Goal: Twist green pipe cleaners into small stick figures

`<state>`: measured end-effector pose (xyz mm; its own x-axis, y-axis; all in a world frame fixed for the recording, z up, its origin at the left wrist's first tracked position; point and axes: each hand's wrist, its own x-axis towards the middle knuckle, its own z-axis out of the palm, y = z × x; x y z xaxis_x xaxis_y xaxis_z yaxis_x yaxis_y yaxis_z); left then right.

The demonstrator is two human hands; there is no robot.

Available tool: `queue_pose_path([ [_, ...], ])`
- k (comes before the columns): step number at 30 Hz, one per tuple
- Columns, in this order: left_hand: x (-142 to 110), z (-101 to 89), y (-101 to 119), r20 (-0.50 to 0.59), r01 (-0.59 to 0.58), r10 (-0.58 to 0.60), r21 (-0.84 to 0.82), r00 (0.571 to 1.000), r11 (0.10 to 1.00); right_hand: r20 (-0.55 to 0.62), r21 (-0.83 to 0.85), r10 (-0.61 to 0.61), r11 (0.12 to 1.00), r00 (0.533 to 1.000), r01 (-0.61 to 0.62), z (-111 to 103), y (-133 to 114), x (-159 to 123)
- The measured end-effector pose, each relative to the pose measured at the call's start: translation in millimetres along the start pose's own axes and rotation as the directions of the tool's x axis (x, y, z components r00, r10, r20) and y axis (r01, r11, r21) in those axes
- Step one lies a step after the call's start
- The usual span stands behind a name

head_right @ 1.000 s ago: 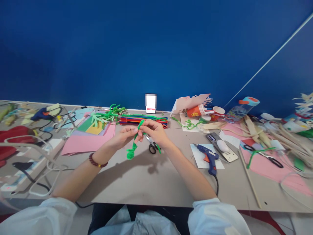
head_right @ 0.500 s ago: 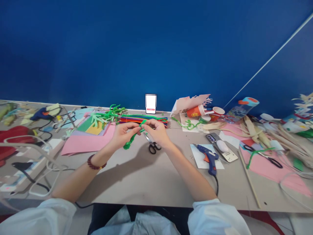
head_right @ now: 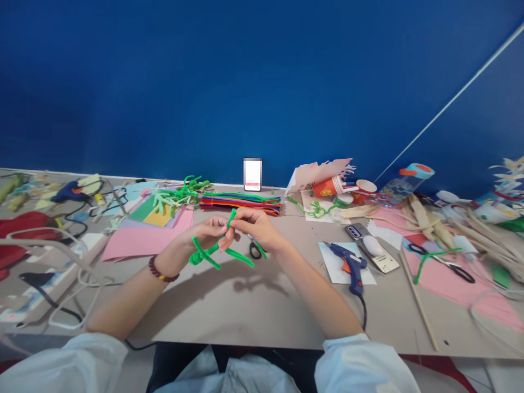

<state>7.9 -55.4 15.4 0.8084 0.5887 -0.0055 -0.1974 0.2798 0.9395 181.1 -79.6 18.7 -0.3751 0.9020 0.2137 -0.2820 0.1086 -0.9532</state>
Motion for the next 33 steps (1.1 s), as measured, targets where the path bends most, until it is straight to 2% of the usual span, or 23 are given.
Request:
queue_pose_path([
  [3,-0.3,0.5,4.6,-0.164,-0.042,0.057,0.096,0.985,0.995,-0.102,-0.06,-0.008,0.998,0.995,0.002,-1.5,-0.4,2.0],
  [6,1.3,1.8,7.8,-0.339,-0.04,0.174,0.367,0.925,0.929,-0.25,-0.193,-0.06,0.981,0.966,0.011,-3.4,2.5,5.0],
  [7,2.2,2.5,7.6,-0.378,-0.034,0.242,0.479,0.894,0.877,-0.292,-0.238,-0.084,0.971,0.953,0.013,-3.4,4.3,6.0],
  [9,4.0,3.6,4.9,-0.397,-0.02,0.415,0.702,0.819,0.712,-0.356,-0.295,-0.119,0.955,0.927,0.009,-2.6,8.1,7.5],
  [11,5.2,4.3,0.7,-0.331,-0.001,0.576,0.866,0.748,0.499,-0.393,-0.307,-0.133,0.952,0.91,0.006,-1.2,10.3,8.5],
  [13,5.1,5.0,-2.3,-0.251,0.015,0.653,0.939,0.714,0.345,-0.399,-0.285,-0.127,0.959,0.908,0.008,-0.4,10.2,9.2],
  [14,4.6,5.6,-2.7,-0.236,0.016,0.666,0.947,0.708,0.32,-0.39,-0.264,-0.114,0.964,0.914,0.007,-0.4,9.4,9.3],
  [15,3.9,6.3,-2.3,-0.243,0.008,0.66,0.941,0.711,0.338,-0.377,-0.238,-0.095,0.971,0.922,0.003,-0.4,8.2,9.4],
  [16,3.3,7.0,-1.3,-0.27,-0.009,0.636,0.917,0.723,0.399,-0.362,-0.207,-0.071,0.978,0.93,-0.005,-0.5,6.9,9.3],
  [18,2.4,7.9,1.3,-0.35,-0.064,0.534,0.789,0.77,0.611,-0.334,-0.143,-0.032,0.99,0.942,-0.017,-0.5,4.4,8.8],
  [20,3.0,7.0,2.8,-0.394,-0.121,0.377,0.541,0.838,0.832,-0.299,-0.095,-0.016,0.995,0.954,-0.013,0.1,2.6,7.9],
  [22,5.1,4.1,1.8,-0.368,-0.15,0.238,0.254,0.899,0.956,-0.248,-0.054,-0.009,0.999,0.969,-0.005,1.3,1.3,6.8],
  [25,8.8,-1.1,-2.3,-0.239,-0.108,0.097,-0.033,0.966,0.994,-0.172,0.001,0.0,1.0,0.985,0.0,3.1,0.0,5.5],
  [29,10.4,-1.3,-5.6,-0.124,-0.03,0.012,-0.142,0.992,0.989,-0.136,0.025,0.006,1.0,0.991,-0.003,3.9,-0.9,4.6],
  [31,10.6,0.7,-5.6,-0.152,-0.021,0.0,-0.138,0.988,0.99,-0.136,0.021,0.015,1.0,0.991,-0.013,3.1,-0.7,4.9],
  [33,11.7,1.6,-5.0,-0.248,-0.024,-0.002,-0.104,0.969,0.994,-0.184,0.009,0.021,1.0,0.983,-0.02,1.1,0.2,5.9],
])
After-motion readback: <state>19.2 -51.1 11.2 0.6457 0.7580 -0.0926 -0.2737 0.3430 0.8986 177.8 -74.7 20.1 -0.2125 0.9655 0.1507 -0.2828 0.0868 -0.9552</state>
